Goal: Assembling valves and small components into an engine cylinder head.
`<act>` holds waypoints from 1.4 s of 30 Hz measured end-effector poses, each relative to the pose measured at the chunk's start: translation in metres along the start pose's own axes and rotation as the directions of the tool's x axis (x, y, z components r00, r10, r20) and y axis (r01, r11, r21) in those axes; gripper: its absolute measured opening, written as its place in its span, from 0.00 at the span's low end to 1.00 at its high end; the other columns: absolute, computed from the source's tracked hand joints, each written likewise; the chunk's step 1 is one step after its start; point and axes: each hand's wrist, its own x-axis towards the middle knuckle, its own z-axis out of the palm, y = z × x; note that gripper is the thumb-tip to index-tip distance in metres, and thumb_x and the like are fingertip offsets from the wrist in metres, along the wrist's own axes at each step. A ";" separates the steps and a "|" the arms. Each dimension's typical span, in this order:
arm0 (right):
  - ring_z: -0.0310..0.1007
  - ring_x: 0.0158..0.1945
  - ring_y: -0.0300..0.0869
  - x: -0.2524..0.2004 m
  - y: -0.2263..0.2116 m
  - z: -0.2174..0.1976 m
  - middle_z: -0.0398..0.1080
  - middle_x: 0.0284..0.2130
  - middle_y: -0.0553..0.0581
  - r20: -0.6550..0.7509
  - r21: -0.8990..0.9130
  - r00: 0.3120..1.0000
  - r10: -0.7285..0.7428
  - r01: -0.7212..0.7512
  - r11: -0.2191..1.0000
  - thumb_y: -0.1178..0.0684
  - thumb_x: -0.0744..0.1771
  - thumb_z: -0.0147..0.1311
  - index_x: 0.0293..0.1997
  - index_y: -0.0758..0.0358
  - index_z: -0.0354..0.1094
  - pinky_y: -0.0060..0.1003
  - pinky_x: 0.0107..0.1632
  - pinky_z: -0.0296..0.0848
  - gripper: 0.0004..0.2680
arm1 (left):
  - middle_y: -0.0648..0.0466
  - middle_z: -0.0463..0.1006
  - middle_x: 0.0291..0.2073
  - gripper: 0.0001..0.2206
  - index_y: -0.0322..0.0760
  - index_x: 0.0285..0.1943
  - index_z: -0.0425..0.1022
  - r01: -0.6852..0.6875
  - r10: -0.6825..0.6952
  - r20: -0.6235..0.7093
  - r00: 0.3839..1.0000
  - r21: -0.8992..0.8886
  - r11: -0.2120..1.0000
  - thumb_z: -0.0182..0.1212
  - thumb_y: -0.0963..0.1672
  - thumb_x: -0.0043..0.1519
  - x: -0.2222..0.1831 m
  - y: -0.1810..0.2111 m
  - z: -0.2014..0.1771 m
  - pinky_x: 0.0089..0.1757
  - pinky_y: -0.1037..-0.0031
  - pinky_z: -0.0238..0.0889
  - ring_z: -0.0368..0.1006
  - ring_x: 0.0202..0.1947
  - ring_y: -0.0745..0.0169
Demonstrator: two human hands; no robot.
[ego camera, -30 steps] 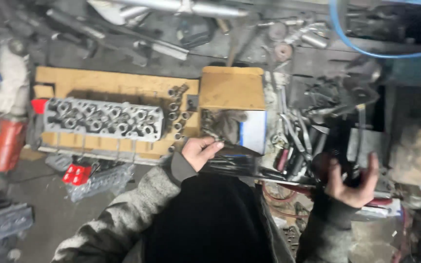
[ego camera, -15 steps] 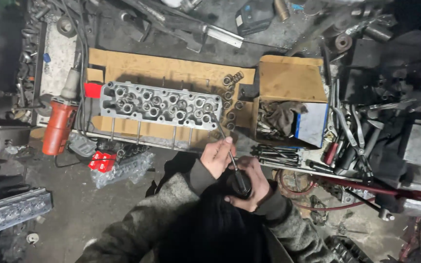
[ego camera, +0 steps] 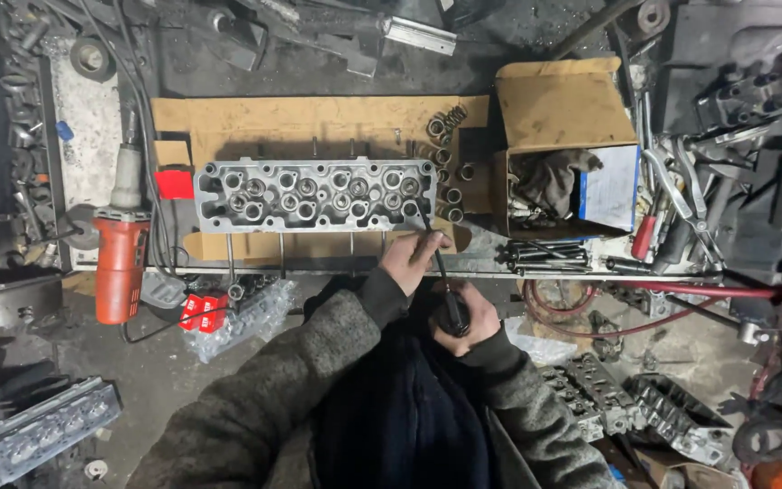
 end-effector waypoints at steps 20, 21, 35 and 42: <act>0.80 0.38 0.51 0.014 -0.001 0.005 0.76 0.36 0.61 0.021 -0.069 0.998 0.066 -0.065 0.996 0.53 0.57 0.64 0.46 0.62 0.69 0.41 0.44 0.77 0.16 | 0.53 0.79 0.25 0.19 0.36 0.44 0.83 0.042 -0.041 0.101 0.994 -0.008 0.999 0.51 0.52 0.70 0.027 -0.028 -0.010 0.30 0.72 0.67 0.71 0.22 0.68; 0.80 0.38 0.51 0.013 -0.001 0.005 0.76 0.35 0.61 0.017 -0.071 0.997 0.081 -0.080 0.994 0.53 0.57 0.64 0.46 0.62 0.69 0.41 0.43 0.77 0.16 | 0.54 0.80 0.25 0.19 0.36 0.43 0.83 0.057 -0.056 0.112 0.992 -0.011 0.998 0.51 0.52 0.70 0.028 -0.028 -0.009 0.30 0.72 0.68 0.72 0.22 0.68; 0.79 0.36 0.51 0.009 0.012 0.010 0.74 0.33 0.60 0.017 -0.120 0.999 0.048 -0.046 0.992 0.53 0.57 0.64 0.45 0.63 0.69 0.42 0.42 0.76 0.16 | 0.53 0.77 0.22 0.20 0.39 0.46 0.84 0.067 -0.078 0.173 0.982 0.072 0.995 0.50 0.53 0.70 0.031 -0.028 -0.014 0.30 0.71 0.66 0.71 0.22 0.66; 0.78 0.32 0.50 0.009 0.011 0.012 0.74 0.30 0.58 -0.003 -0.145 0.999 0.048 -0.048 0.988 0.51 0.57 0.63 0.41 0.63 0.69 0.41 0.39 0.76 0.14 | 0.54 0.76 0.21 0.19 0.38 0.45 0.84 0.053 -0.064 0.169 0.984 0.070 0.996 0.51 0.53 0.70 0.031 -0.027 -0.015 0.30 0.71 0.66 0.71 0.22 0.67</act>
